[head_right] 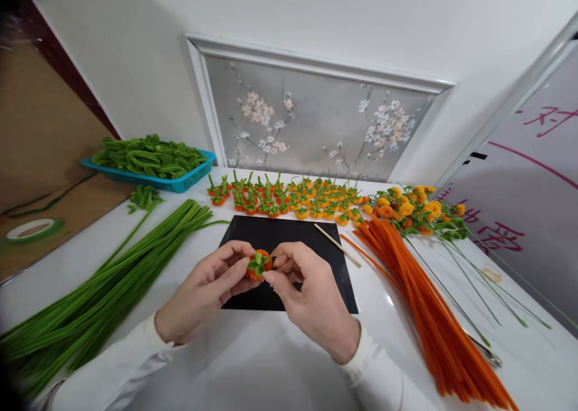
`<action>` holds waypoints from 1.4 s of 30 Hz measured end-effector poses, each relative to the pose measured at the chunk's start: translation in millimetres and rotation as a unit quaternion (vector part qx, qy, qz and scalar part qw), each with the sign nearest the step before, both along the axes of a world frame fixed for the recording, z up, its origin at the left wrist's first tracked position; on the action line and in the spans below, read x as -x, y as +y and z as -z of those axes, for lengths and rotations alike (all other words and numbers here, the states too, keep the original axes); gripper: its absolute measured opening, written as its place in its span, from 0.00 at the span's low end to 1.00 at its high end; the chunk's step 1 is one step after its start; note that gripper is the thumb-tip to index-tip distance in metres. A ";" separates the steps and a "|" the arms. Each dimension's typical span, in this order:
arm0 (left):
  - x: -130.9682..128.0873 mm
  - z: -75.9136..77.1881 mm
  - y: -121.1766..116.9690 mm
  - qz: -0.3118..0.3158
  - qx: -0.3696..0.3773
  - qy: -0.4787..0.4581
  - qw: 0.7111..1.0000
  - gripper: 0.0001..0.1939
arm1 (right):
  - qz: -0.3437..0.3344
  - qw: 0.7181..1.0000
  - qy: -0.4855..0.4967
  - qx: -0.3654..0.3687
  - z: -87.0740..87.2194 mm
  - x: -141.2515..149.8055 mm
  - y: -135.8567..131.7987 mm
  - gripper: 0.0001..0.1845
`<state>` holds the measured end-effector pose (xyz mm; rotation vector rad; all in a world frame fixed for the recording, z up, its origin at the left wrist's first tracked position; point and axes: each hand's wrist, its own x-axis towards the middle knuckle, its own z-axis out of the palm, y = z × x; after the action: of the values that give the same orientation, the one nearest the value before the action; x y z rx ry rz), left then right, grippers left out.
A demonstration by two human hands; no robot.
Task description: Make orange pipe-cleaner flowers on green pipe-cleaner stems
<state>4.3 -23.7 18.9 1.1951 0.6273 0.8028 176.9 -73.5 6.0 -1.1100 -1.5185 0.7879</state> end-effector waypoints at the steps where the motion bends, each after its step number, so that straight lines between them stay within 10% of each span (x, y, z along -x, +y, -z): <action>1: -0.1 0.5 -0.1 0.003 -0.008 0.000 1.000 0.08 | 0.004 1.000 -0.004 0.001 0.8 0.4 0.2 0.08; 13: 1.0 9.8 3.4 0.030 -0.069 0.023 0.997 0.17 | -0.016 0.999 0.027 0.015 10.0 3.1 3.1 0.11; 19: 0.1 10.5 2.2 0.010 -0.037 -0.004 0.999 0.16 | 0.085 0.961 -0.175 -0.199 0.7 5.6 -2.9 0.05; 27: -3.8 11.1 -2.4 -0.047 -0.082 0.021 0.995 0.11 | 0.110 0.917 -0.310 -0.224 6.2 12.6 -5.3 0.09; 42: 5.6 -0.1 5.5 0.058 0.170 0.012 0.984 0.08 | -0.062 0.810 -0.465 -0.352 -8.7 -12.7 2.2 0.14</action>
<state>-1.3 -18.2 19.0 0.9193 0.6770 0.5560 189.6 -71.4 14.6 -0.8218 -2.4275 -0.3751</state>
